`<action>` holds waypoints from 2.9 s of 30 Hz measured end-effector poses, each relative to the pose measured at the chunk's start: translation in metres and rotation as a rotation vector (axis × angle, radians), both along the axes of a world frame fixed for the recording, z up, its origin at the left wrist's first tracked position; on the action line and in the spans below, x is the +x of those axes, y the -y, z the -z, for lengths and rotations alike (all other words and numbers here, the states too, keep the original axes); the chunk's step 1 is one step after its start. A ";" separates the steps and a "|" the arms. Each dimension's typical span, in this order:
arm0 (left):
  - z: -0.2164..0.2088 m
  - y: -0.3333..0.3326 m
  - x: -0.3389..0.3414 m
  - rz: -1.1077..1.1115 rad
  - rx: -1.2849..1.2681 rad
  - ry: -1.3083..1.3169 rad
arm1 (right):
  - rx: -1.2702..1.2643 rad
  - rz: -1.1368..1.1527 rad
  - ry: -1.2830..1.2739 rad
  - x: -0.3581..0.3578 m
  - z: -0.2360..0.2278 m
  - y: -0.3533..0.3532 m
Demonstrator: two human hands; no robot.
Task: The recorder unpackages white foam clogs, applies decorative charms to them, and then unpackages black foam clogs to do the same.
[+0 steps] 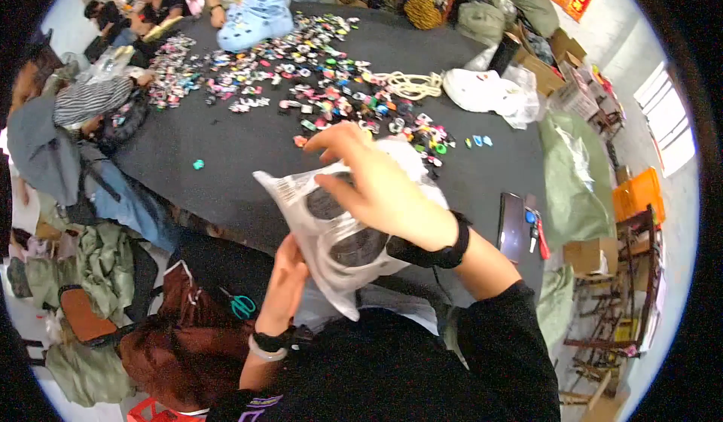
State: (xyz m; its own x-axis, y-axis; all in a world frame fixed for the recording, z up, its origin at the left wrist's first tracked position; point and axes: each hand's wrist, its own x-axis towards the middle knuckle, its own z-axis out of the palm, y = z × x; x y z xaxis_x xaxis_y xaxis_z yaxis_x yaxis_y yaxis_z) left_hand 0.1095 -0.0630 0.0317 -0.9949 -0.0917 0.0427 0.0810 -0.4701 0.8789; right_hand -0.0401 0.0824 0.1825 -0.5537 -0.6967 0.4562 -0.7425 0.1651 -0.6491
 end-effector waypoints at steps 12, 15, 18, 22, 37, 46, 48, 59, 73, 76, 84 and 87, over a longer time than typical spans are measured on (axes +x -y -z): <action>0.022 0.008 0.011 0.096 -0.288 0.246 | 0.201 0.707 0.446 0.043 0.090 -0.190; 0.032 0.005 0.020 -0.046 -0.075 0.338 | 0.184 0.668 0.578 0.050 0.116 -0.192; 0.035 0.015 0.023 -0.224 0.225 0.290 | 0.106 0.609 0.668 0.050 0.125 -0.182; 0.027 0.025 0.024 -0.197 0.177 0.296 | 0.300 0.583 0.601 0.053 0.112 -0.170; 0.004 -0.002 0.078 0.102 -0.138 0.459 | 0.381 -0.183 0.141 0.099 0.088 -0.069; 0.000 0.081 0.008 -0.144 -0.530 0.225 | 0.330 -0.168 -0.187 0.068 0.019 -0.023; 0.003 0.094 -0.029 -0.175 -0.590 0.251 | 0.507 -0.186 -0.202 0.049 0.000 -0.013; 0.022 0.084 -0.073 -0.395 -0.300 0.066 | 0.535 -0.257 0.186 -0.089 0.080 0.100; 0.012 0.091 -0.059 -0.323 -0.013 0.142 | 0.257 -0.216 -0.491 0.017 0.041 0.039; 0.016 0.079 -0.041 -0.153 0.075 0.182 | 0.413 -0.249 -0.233 0.053 0.039 -0.018; 0.037 -0.001 0.057 0.404 -0.230 0.417 | 0.301 -0.086 -0.440 0.101 0.099 -0.072; 0.033 -0.020 0.058 0.326 -0.173 0.422 | 0.166 -0.105 -0.294 0.103 0.113 -0.072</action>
